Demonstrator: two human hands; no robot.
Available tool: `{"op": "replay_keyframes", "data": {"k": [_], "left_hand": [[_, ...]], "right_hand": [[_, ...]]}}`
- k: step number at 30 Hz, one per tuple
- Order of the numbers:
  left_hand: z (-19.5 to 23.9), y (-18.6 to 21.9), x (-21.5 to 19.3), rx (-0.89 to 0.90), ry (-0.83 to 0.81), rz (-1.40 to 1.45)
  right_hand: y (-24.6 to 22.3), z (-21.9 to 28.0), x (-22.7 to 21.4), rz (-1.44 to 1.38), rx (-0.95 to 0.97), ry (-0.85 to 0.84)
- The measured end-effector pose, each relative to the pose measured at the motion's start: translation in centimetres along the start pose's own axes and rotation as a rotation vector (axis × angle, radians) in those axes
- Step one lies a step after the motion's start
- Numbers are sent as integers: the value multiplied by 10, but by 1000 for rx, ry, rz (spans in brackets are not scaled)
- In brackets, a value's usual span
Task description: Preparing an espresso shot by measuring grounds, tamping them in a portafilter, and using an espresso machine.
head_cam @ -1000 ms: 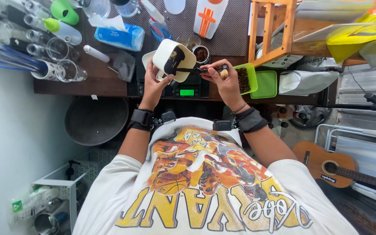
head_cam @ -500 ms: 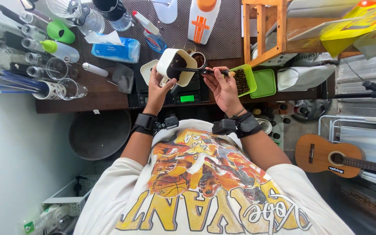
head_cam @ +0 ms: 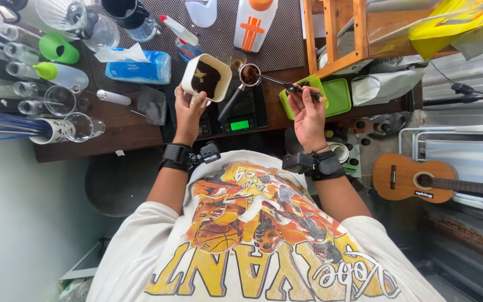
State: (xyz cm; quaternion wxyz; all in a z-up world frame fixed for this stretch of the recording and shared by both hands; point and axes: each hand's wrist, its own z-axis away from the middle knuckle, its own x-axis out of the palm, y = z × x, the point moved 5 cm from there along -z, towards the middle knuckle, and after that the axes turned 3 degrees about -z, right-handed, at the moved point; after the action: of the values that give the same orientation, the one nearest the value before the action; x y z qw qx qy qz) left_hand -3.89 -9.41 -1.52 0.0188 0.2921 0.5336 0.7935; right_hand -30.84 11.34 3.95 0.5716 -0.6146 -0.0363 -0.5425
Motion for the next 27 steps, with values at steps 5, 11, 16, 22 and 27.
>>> {"op": "replay_keyframes", "data": {"k": [5, 11, 16, 22, 27], "left_hand": [[-4, 5, -7, 4, -46, 66], [-6, 11, -3, -40, -53, 19], [-6, 14, -1, -26, -66, 47], [1, 12, -3, -14, -24, 53], [10, 10, -4, 12, -4, 44]], "right_hand": [[1, 5, -8, 148, -87, 36], [2, 6, 3, 396, -164, 16], [-2, 14, 33, 754, -288, -158], [-15, 29, 78, 1203, -492, -427], [-16, 35, 86, 1449, -555, -735]]}}
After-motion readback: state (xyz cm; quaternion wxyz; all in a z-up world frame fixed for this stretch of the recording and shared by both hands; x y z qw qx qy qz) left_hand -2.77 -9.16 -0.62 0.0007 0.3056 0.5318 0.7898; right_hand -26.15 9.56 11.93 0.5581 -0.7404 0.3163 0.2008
